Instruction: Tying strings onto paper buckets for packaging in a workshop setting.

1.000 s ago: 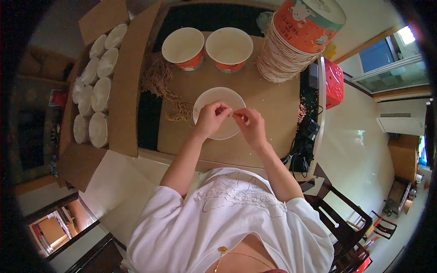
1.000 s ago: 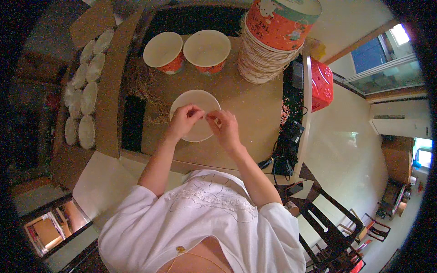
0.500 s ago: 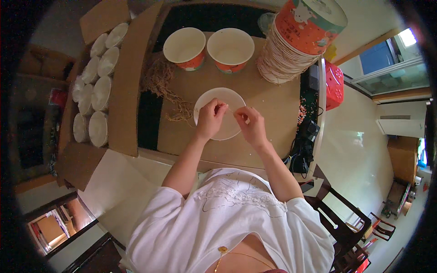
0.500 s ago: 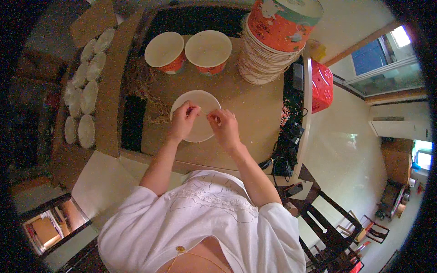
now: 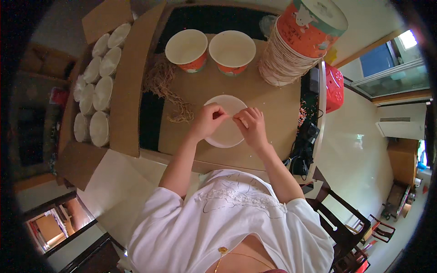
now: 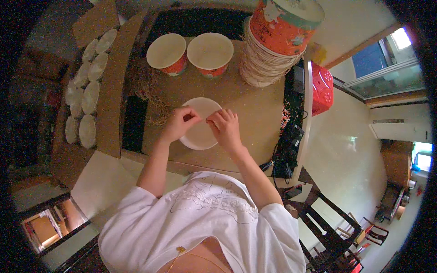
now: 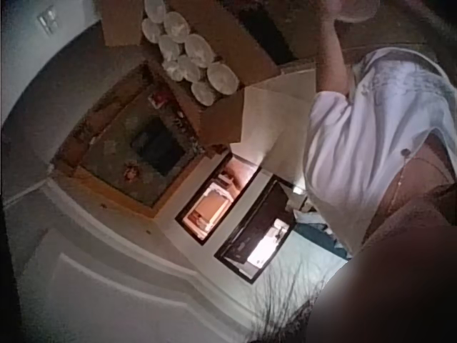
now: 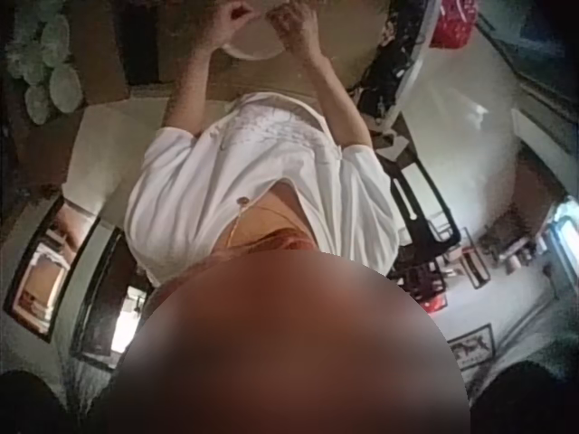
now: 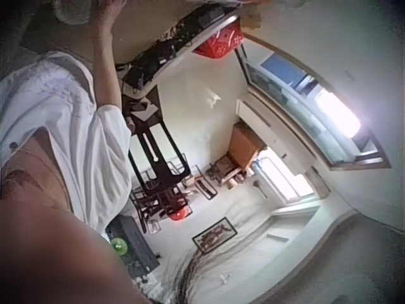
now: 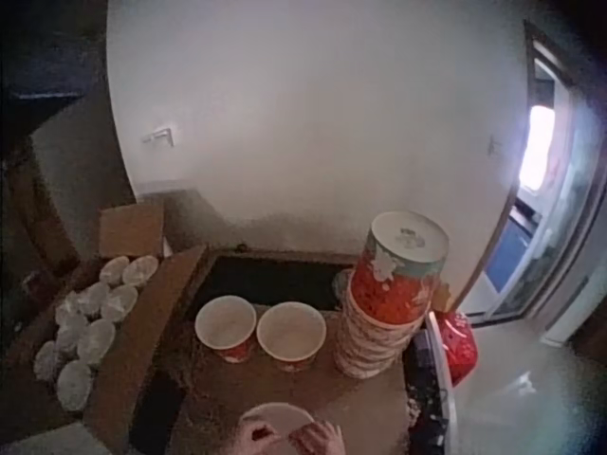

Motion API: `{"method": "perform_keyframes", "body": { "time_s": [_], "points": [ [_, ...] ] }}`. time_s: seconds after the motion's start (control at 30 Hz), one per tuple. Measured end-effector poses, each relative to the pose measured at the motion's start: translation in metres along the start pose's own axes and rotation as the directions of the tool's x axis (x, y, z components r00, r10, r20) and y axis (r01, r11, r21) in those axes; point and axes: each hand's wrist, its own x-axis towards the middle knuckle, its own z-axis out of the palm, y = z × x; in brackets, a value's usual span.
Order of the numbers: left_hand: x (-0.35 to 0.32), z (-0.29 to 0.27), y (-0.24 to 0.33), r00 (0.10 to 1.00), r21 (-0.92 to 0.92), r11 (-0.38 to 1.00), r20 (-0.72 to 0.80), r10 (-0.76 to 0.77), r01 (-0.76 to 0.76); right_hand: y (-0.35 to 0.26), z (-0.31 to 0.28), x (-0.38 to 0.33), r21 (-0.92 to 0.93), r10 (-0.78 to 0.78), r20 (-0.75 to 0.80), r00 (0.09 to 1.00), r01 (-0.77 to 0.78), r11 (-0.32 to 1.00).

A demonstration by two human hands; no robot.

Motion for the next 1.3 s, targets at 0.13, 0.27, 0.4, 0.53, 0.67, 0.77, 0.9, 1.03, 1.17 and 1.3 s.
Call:
{"method": "perform_keyframes", "body": {
  "time_s": [0.13, 0.27, 0.4, 0.53, 0.67, 0.77, 0.9, 1.03, 1.17, 1.3],
  "points": [
    [-0.009, -0.002, 0.003, 0.999, -0.283, 0.959, 0.026, -0.023, 0.029, 0.010, 0.002, -0.007, 0.000, 0.010, -0.083, 0.996, -0.010, 1.000],
    [-0.021, -0.022, -0.007, 0.997, -0.568, 0.821, 0.011, 0.080, -0.060, 0.032, -0.002, -0.019, 0.023, 0.147, -0.135, 0.980, -0.145, 0.989],
    [-0.031, -0.029, -0.029, 0.993, -0.825, 0.553, -0.087, 0.077, -0.115, 0.034, -0.008, -0.019, 0.198, 0.245, -0.123, 0.962, -0.218, 0.956],
    [-0.034, -0.033, -0.025, 0.998, -0.899, 0.438, -0.007, -0.060, 0.020, 0.032, -0.006, -0.019, 0.250, 0.297, -0.080, 0.952, -0.269, 0.930],
    [-0.030, -0.046, -0.020, 0.982, -0.748, 0.638, 0.113, -0.150, 0.183, 0.038, -0.005, -0.021, 0.187, 0.268, -0.072, 0.961, -0.251, 0.950],
    [-0.030, -0.045, -0.018, 0.994, -0.663, 0.742, 0.092, -0.058, 0.105, 0.022, -0.006, -0.009, 0.039, 0.136, -0.142, 0.980, -0.132, 0.990],
    [-0.026, -0.032, -0.003, 0.986, -0.555, 0.825, 0.167, -0.011, 0.103, 0.014, 0.001, 0.003, 0.098, 0.074, -0.106, 0.992, -0.063, 0.993],
    [-0.026, -0.033, -0.008, 0.988, -0.319, 0.948, -0.145, -0.047, -0.001, 0.032, 0.004, 0.001, 0.509, 0.448, 0.007, 0.894, -0.389, 0.768],
    [-0.026, -0.045, -0.014, 0.981, 0.148, 0.985, -0.185, -0.064, 0.092, 0.037, -0.012, -0.001, 0.396, 0.375, -0.028, 0.927, -0.334, 0.855],
    [-0.012, -0.016, 0.003, 0.922, 0.455, 0.869, -0.214, 0.321, -0.197, 0.033, -0.026, -0.001, 0.210, 0.209, -0.069, 0.976, -0.190, 0.959]
  ]
}}
